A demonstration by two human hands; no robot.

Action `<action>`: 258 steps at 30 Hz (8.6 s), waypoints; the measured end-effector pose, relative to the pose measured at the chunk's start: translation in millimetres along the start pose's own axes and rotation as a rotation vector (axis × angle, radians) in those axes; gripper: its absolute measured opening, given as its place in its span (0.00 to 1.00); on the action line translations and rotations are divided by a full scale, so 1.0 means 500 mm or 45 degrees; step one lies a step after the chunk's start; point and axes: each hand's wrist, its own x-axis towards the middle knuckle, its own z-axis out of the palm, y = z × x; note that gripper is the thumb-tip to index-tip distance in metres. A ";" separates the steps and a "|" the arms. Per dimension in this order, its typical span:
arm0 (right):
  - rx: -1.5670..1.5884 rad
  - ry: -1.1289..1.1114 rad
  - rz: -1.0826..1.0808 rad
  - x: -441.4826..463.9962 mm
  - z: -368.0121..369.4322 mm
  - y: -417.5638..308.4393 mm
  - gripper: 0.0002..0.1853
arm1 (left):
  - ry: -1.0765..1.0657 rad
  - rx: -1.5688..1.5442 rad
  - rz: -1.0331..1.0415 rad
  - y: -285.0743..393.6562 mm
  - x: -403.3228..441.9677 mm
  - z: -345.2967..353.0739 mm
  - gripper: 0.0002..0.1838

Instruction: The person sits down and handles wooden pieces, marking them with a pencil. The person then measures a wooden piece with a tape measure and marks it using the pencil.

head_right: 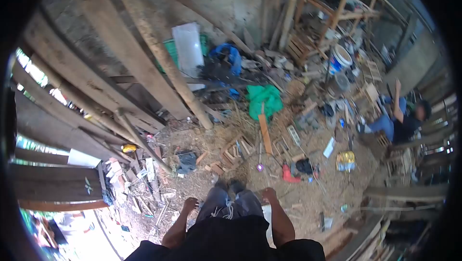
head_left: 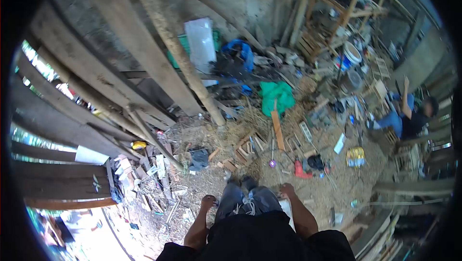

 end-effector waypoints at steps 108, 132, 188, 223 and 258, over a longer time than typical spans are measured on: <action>-0.141 0.899 -0.897 0.303 -0.424 0.165 0.13 | -0.711 0.696 1.068 0.177 0.750 0.709 0.11; 0.159 0.959 -1.226 0.525 -0.487 0.091 0.11 | -0.137 0.904 1.300 0.181 0.883 0.766 0.10; 0.141 0.988 -0.625 0.938 -0.461 0.087 0.19 | 0.397 0.307 1.411 0.173 1.055 1.008 0.15; 0.400 0.317 -1.256 0.612 -0.241 -0.232 0.24 | -0.070 -0.605 1.204 0.134 0.593 0.328 0.15; -0.387 0.429 -0.888 0.584 -0.257 -0.168 0.38 | -0.984 -0.786 0.801 0.209 0.818 0.793 0.21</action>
